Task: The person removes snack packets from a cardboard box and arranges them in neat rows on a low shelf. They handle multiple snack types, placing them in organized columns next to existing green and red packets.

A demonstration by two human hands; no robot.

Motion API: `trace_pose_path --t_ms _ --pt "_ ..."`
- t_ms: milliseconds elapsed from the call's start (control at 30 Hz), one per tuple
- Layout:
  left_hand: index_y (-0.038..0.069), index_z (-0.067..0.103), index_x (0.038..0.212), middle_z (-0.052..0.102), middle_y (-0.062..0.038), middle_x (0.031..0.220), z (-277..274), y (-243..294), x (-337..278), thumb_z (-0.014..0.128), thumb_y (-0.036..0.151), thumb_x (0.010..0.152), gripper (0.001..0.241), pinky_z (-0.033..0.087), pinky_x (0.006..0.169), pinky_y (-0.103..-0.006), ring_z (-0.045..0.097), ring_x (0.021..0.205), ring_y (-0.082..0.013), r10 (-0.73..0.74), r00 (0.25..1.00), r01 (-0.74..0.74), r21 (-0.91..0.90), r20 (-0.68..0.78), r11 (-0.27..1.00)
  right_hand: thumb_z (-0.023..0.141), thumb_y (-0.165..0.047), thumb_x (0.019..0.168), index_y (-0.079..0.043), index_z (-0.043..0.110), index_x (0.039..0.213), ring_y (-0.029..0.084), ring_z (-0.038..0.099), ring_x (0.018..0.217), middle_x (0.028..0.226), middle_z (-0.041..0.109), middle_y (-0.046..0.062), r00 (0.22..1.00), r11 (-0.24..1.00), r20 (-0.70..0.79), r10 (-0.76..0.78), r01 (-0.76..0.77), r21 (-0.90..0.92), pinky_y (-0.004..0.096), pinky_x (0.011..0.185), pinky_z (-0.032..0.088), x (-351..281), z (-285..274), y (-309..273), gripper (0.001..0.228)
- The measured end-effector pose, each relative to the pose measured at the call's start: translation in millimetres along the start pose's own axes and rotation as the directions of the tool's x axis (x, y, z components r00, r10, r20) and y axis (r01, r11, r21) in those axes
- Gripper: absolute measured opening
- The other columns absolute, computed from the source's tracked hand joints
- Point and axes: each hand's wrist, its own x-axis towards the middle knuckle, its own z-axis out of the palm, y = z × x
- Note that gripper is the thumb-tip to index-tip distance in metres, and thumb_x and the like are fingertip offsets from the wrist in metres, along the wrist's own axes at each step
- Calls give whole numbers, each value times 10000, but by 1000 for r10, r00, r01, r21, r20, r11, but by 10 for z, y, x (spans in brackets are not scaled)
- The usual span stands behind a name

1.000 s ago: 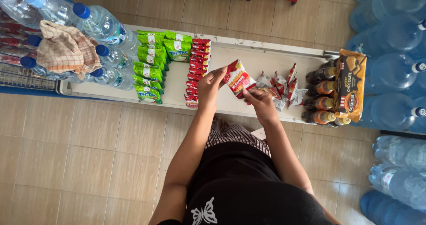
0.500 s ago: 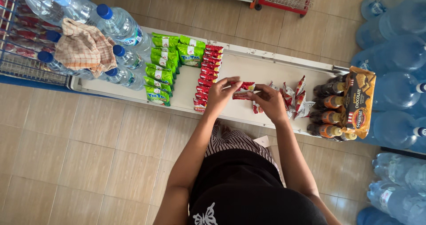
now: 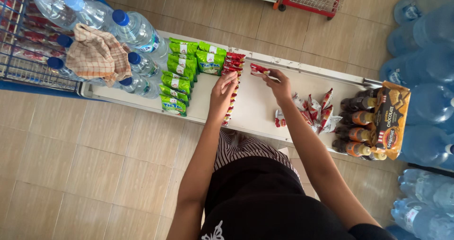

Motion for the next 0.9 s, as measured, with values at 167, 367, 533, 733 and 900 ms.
trace_pose_path --t_ms 167,367,533,733,900 --pt "-6 620 1342 663 -128 1349 -4 265 -60 634 181 1036 359 505 1100 -331 622 1274 -198 -49 998 50 25 -30 998 790 -172 917 -41 665 1189 132 709 972 1081 682 21 998 998 25 54 -55 42 287 794 574 304 126 249 328" --pt "10 608 1355 662 -118 1348 3 437 -131 604 189 1049 354 515 1102 -321 627 1265 -184 -86 996 87 6 -36 996 779 -196 937 -55 666 1109 140 726 973 1087 700 14 996 997 29 81 -81 16 294 796 581 364 207 201 249" --pt "2 613 1342 666 -123 1335 2 428 -161 603 173 1052 337 515 1088 -324 629 1254 -191 -110 993 109 -22 -43 994 776 -204 939 -59 661 1128 141 724 979 1099 698 23 997 997 23 76 -76 1 297 798 587 325 245 113 264" --pt "-3 631 1308 686 -128 1317 11 405 -204 597 199 1056 324 533 1070 -330 663 1222 -196 -149 988 146 -62 -47 987 758 -217 951 -22 649 1148 143 713 964 1106 712 47 998 998 13 58 -58 -6 296 778 595 291 271 128 298" --pt "12 634 1318 696 -133 1291 32 416 -223 609 220 1046 344 551 988 -329 689 1142 -211 -190 981 189 -42 -29 981 747 -217 962 -4 654 1165 142 712 957 1097 718 55 999 999 -18 47 -47 0 282 788 599 298 272 179 308"
